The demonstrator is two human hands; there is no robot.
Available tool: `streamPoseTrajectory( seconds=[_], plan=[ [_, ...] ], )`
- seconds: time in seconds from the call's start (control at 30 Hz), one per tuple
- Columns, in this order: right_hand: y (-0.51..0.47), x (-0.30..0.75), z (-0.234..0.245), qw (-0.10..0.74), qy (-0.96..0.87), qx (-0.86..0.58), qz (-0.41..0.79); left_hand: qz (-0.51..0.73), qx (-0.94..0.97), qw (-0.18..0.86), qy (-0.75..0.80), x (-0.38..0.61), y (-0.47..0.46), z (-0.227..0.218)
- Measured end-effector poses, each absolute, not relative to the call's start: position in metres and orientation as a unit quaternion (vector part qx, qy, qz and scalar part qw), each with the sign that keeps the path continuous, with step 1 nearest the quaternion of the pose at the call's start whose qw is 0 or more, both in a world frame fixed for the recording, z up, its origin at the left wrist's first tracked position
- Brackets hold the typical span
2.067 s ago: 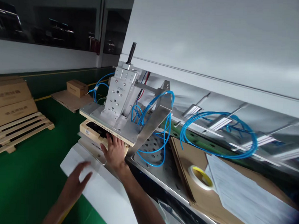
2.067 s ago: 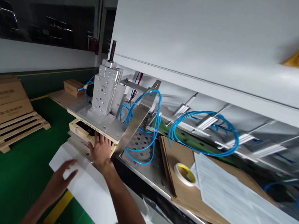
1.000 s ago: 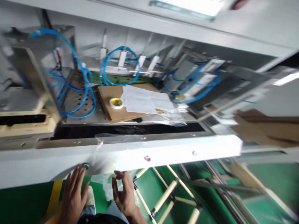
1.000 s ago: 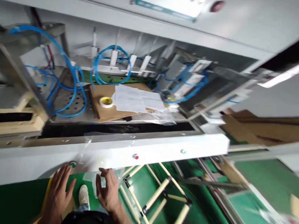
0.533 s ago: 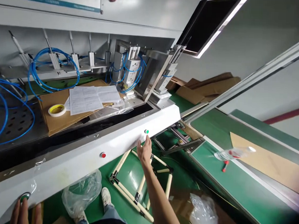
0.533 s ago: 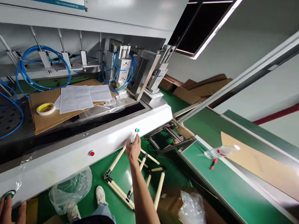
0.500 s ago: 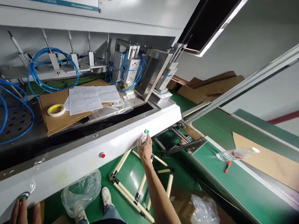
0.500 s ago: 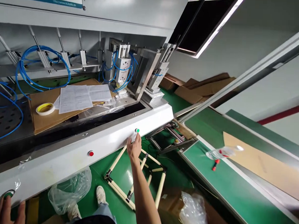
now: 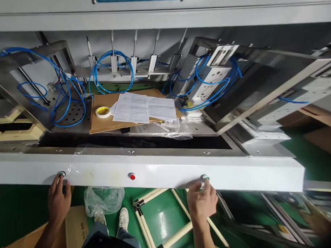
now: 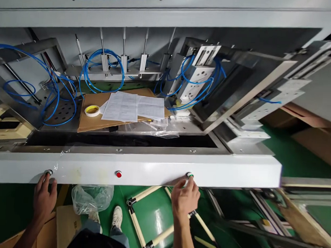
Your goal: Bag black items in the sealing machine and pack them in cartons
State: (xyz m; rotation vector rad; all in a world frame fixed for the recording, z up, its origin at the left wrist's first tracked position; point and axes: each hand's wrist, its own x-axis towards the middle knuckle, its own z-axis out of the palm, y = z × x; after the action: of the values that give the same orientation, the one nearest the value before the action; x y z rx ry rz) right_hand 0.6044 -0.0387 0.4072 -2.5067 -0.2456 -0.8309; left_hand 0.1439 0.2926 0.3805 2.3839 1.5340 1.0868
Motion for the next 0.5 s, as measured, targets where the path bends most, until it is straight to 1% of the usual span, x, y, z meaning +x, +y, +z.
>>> streamPoseTrajectory(
  seconds=[0.1,0.17,0.23,0.3,0.37,0.43,0.5],
  plan=[
    [-0.045,0.604,0.411,0.220,-0.103,-0.924,-0.294,0.370,0.785,0.063,0.493,0.145,0.290,0.385],
    [-0.048,0.597,0.414,0.213,-0.122,-0.919,-0.309,0.375,0.781,0.083,0.493,0.144,0.287,0.392],
    [-0.042,0.580,0.419,0.226,-0.156,-0.898,-0.344,0.389,0.768,0.092,0.501,0.144,0.284,0.403],
    [-0.024,0.554,0.427,0.260,-0.224,-0.866,-0.364,0.407,0.770,0.079,0.485,0.149,0.284,0.416],
    [0.009,0.522,0.438,0.303,-0.328,-0.832,-0.329,0.408,0.802,0.047,0.435,0.162,0.289,0.432],
    [0.049,0.490,0.452,0.329,-0.419,-0.806,-0.256,0.381,0.845,0.015,0.374,0.180,0.300,0.447],
    [0.090,0.467,0.466,0.315,-0.505,-0.784,-0.178,0.329,0.885,0.000,0.330,0.200,0.316,0.460]
  ],
)
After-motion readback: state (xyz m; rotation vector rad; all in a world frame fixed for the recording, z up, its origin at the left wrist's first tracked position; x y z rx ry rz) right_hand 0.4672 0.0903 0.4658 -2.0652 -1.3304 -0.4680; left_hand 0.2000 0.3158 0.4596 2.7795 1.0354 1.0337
